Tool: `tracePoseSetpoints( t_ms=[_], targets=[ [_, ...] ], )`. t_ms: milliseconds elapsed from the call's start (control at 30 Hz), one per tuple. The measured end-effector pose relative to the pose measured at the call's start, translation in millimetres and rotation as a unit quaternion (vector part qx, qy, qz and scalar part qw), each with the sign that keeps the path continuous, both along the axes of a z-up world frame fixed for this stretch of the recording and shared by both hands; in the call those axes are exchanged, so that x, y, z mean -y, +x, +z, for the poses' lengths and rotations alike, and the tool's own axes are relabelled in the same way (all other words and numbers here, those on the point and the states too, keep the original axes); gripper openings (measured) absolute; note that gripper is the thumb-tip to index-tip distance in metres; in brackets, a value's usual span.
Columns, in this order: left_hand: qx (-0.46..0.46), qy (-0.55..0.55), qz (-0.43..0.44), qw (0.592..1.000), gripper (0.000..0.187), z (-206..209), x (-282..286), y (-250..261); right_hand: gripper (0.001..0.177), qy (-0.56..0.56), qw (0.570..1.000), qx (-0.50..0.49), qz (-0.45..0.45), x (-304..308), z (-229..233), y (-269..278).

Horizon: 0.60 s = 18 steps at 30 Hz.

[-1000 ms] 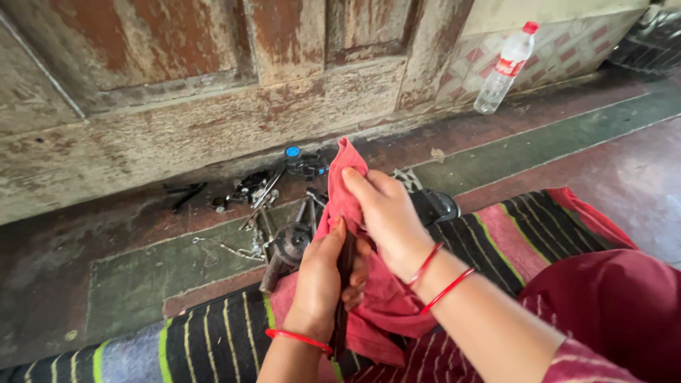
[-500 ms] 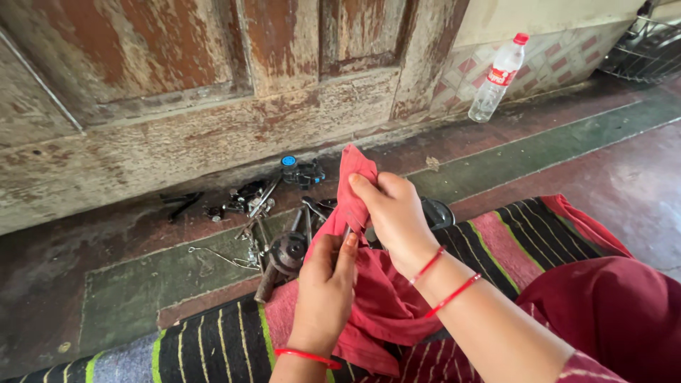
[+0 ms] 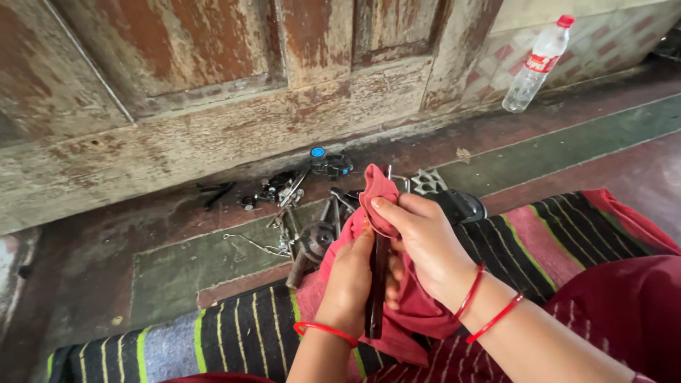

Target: The person sits on a mat and wipes various metal tools with a red cloth. They handle a socket, a hammer, a screwdriver, and a long metal rod, cleaning each one individually before placing it back on the floor.

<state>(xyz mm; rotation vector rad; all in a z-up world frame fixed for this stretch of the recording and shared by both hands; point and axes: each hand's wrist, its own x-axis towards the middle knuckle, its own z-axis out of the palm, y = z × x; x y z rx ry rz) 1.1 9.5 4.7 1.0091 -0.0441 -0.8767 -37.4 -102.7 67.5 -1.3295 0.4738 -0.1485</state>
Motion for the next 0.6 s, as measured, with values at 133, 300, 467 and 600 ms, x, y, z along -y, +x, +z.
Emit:
tracePoseSetpoints(
  t_ms=[133, 300, 467, 600],
  targets=[
    [0.073, 0.062, 0.016, 0.995, 0.064, -5.2, 11.0, -6.2, 0.029, -0.222, 0.960, 0.115, -0.129, 16.2, -1.1, 18.8],
    [0.153, 0.082, 0.048, 0.984, 0.066, -4.2, 7.4, -12.3, 0.020, -0.123, 0.967, 0.114, -0.193, 48.9, 30.5, 43.4],
    [0.064, 0.057, 0.087, 0.993, 0.061, 0.5, 1.3, -8.3, 0.017, 0.042, 0.983, 0.147, -0.103, 31.8, 15.4, 38.7],
    [0.049, 0.002, 0.219, 0.975, 0.039, -19.5, 9.3, -0.4, 0.021, 0.001, 0.994, 0.092, -0.061, -4.9, -16.2, 25.5]
  ],
)
